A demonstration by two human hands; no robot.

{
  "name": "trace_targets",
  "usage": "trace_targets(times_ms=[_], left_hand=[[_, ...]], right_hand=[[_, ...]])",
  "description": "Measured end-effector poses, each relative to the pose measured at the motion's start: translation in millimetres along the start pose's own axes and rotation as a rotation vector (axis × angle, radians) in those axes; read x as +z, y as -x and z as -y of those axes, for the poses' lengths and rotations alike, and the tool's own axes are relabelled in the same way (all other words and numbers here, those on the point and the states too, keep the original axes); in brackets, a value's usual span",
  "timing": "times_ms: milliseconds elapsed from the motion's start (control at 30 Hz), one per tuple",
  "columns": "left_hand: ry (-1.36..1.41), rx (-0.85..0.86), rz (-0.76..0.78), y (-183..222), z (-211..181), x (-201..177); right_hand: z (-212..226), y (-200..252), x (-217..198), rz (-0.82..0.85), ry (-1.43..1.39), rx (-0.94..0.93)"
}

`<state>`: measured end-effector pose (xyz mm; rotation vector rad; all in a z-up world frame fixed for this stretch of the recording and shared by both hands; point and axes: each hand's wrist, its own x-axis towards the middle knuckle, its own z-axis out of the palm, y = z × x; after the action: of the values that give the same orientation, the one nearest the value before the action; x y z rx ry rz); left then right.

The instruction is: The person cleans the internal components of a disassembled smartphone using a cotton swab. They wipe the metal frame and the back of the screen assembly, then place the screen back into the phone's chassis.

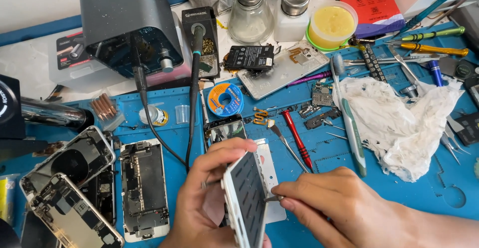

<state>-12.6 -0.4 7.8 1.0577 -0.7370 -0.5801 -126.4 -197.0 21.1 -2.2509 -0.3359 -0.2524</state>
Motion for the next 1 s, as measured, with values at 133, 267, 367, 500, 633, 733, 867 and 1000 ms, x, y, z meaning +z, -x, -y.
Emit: trace_targets(times_ms=[133,267,367,500,633,733,867,1000], left_hand=[[0.41,-0.197,0.021,1,0,-9],[0.539,-0.172,0.03,-3,9,-10],[0.66,-0.321,0.029,-7,10,-8],[0.791,-0.587,-0.063,-9,11,-9],[0.683,-0.691,-0.103,-11,7,-5],[0.653,-0.639,-0.103,-9,9,-5],[0.676,-0.601,-0.086,-8,15,-7],[0.699,-0.539,-0.055,-6,19,-9]], right_hand=[[2,2,-5,0.008,-0.029,0.126],[6,-6,-6,-0.153,0.119,-0.077],[3,-1,-1,-0.17,0.224,-0.162],[2,2,3,-0.182,0.235,-0.172],[-1,6,5,-0.148,0.263,-0.182],[1,9,8,-0.133,0.287,-0.15],[-8,14,15,-0.188,0.369,-0.138],[-2,10,18,-0.203,0.385,-0.089]])
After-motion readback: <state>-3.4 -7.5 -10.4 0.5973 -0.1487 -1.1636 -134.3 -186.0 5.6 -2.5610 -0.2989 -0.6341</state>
